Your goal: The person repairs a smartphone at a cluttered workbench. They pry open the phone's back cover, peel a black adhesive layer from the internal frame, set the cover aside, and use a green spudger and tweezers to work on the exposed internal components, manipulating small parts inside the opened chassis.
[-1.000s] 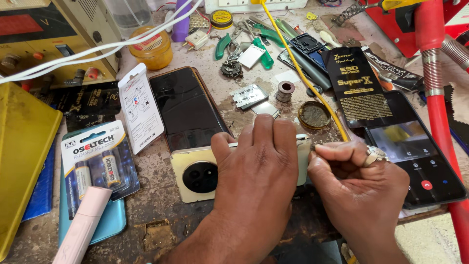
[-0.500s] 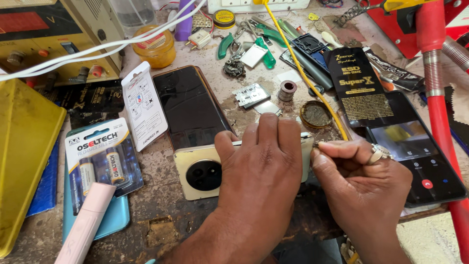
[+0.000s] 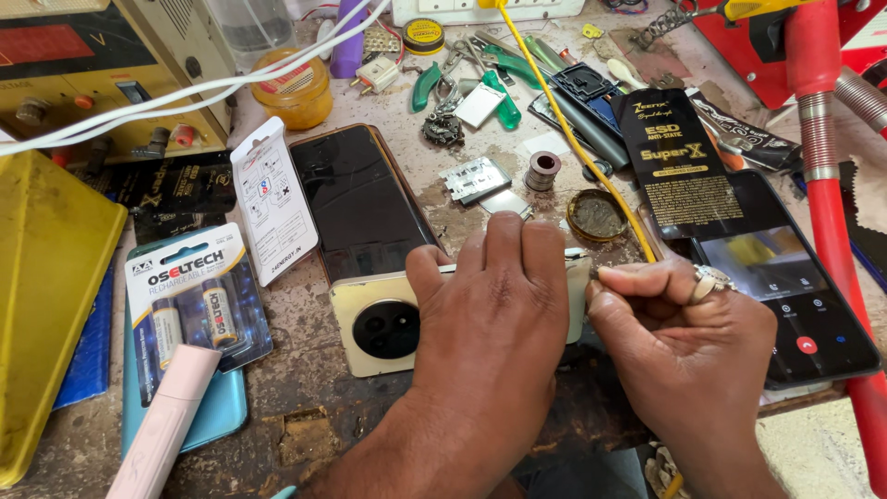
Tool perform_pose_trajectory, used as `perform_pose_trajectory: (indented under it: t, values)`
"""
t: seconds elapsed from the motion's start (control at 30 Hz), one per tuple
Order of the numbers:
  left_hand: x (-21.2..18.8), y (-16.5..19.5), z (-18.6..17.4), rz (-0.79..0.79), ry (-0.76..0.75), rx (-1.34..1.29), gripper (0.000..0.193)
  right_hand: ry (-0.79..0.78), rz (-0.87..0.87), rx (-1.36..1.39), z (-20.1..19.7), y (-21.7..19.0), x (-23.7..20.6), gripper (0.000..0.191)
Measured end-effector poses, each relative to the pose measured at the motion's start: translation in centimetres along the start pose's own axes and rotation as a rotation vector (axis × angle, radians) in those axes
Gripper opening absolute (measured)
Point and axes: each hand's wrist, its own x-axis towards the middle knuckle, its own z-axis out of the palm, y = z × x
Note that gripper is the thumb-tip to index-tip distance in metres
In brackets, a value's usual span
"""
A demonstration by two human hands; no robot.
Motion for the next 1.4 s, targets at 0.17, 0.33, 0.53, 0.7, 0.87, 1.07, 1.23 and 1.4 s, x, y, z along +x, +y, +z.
perform_pose_trajectory:
  t: [0.17,0.33,0.53,0.7,0.87,1.07,1.23,1.4]
  values:
    - [0.0,0.0,0.0,-0.010,-0.020,0.006,0.073,0.001,-0.006,0.005,0.0,-0.1,0.0,0.011]
    - [0.0,0.1,0.1,-0.004,-0.022,0.019,0.074,0.004,0.027,-0.025,-0.1,-0.2,0.0,0.011]
    - [0.0,0.1,0.1,-0.007,-0.014,0.027,0.074,-0.027,0.050,-0.036,-0.5,-0.1,0.4,0.009]
    - [0.0,0.1,0.1,-0.005,0.001,0.030,0.074,-0.055,0.036,-0.011,-0.7,-0.2,0.5,0.011]
    - [0.0,0.0,0.0,-0.009,-0.016,0.027,0.071,-0.056,0.081,0.022,-0.7,-0.2,0.6,0.010]
    - [-0.2,0.1,0.3,0.001,0.030,0.032,0.064,-0.041,0.084,0.015,-0.6,-0.1,0.6,0.008]
    - [-0.1,-0.2,0.5,-0.009,0.003,0.033,0.059,-0.045,0.090,0.000,-0.4,-0.2,0.7,0.008]
    - [-0.1,-0.3,0.5,-0.018,0.051,-0.066,0.061,-0.101,0.281,0.141,-0.7,-0.5,1.1,0.017]
